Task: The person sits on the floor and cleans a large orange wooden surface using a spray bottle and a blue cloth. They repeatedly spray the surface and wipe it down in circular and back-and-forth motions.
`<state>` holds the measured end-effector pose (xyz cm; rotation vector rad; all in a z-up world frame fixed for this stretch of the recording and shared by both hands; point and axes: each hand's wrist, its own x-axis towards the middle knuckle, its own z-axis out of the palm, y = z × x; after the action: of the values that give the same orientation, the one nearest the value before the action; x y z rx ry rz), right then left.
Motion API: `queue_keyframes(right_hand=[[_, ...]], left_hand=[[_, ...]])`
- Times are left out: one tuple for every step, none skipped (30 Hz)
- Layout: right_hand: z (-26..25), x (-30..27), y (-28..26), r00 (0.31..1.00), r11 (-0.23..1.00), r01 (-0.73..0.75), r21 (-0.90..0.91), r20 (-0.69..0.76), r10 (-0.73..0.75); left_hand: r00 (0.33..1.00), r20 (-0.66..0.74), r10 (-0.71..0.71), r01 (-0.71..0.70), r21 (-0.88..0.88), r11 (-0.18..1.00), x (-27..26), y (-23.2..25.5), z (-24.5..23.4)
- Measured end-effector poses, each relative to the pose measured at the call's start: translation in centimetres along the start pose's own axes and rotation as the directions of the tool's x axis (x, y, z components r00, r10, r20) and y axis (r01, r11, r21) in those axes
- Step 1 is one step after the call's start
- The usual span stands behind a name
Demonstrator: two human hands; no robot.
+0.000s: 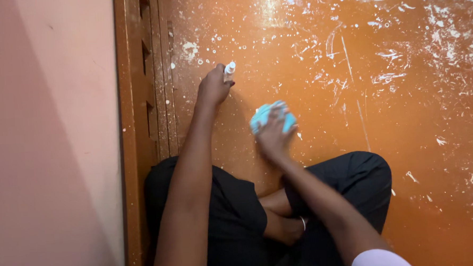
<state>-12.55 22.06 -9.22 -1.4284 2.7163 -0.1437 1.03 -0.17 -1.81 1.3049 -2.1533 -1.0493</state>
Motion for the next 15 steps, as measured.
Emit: queue_keyframes(right_hand=[[-0.1, -1.6, -2.5, 0.997, 0.997, 0.063, 0.034, 0.038, -0.064], [-0.2, -3.6, -4.8, 0.984, 0.984, 0.178, -0.001, 0.007, -0.178], [-0.1, -5.1, -6.9, 0.957, 0.957, 0.288, -0.04, -0.021, -0.289], [0.1, -6.4, -8.9, 0.93, 0.929, 0.368, -0.032, -0.002, -0.368], [0.4, -7.0, -10.6, 0.896, 0.895, 0.445, -0.022, 0.016, -0.445], [0.7, -7.0, -11.5, 0.85, 0.85, 0.526, -0.011, -0.011, -0.527], [1.1, -6.7, -12.3, 0.797, 0.797, 0.603, -0.002, -0.039, -0.603], [1.4, -6.4, -12.6, 0.738, 0.739, 0.673, 0.004, -0.068, -0.671], [1.6, -6.1, -12.5, 0.736, 0.733, 0.677, 0.071, -0.021, -0.677], [1.7, -5.3, -12.4, 0.731, 0.727, 0.673, 0.135, 0.024, -0.682], [1.9, -4.5, -12.4, 0.723, 0.719, 0.665, 0.2, 0.068, -0.687], [2.2, -3.2, -12.5, 0.72, 0.718, 0.685, 0.126, 0.034, -0.693], [2.4, -1.9, -12.7, 0.715, 0.714, 0.698, 0.051, 0.0, -0.699], [2.7, -0.9, -13.2, 0.707, 0.707, 0.707, -0.017, -0.034, -0.707], [2.7, 0.0, -13.3, 0.719, 0.719, 0.695, 0.014, 0.016, -0.695]], left_hand=[[1.0, 0.018, -0.024, 0.024, 0.004, 1.0, -0.1, 0.2, -0.1], [0.998, 0.038, -0.053, 0.053, 0.009, 0.999, -0.4, 0.4, -0.2], [0.998, 0.044, -0.051, 0.051, 0.012, 0.999, -0.4, 0.5, -0.3], [0.997, 0.051, -0.055, 0.055, 0.016, 0.998, -0.5, 0.5, -0.4], [0.997, 0.057, -0.059, 0.058, 0.02, 0.998, -0.5, 0.5, -0.5], [0.996, 0.06, -0.064, 0.063, 0.019, 0.998, -0.5, 0.5, -0.5], [0.996, 0.063, -0.069, 0.068, 0.019, 0.998, -0.5, 0.5, -0.5], [0.995, 0.069, -0.074, 0.073, 0.017, 0.997, -0.6, 0.5, -0.4], [0.994, 0.076, -0.083, 0.081, 0.02, 0.996, -0.7, 0.4, -0.4], [0.993, 0.084, -0.088, 0.087, 0.022, 0.996, -0.7, 0.4, -0.4], [0.991, 0.091, -0.093, 0.092, 0.024, 0.996, -0.7, 0.5, -0.4], [0.993, 0.09, -0.082, 0.081, 0.014, 0.997, -0.7, 0.5, -0.5], [0.993, 0.089, -0.071, 0.071, 0.005, 0.997, -0.8, 0.5, -0.5], [0.994, 0.09, -0.063, 0.063, 0.001, 0.998, -1.0, 0.3, -0.6], [0.994, 0.095, -0.059, 0.057, 0.019, 0.998, -1.0, 0.1, -0.5]])
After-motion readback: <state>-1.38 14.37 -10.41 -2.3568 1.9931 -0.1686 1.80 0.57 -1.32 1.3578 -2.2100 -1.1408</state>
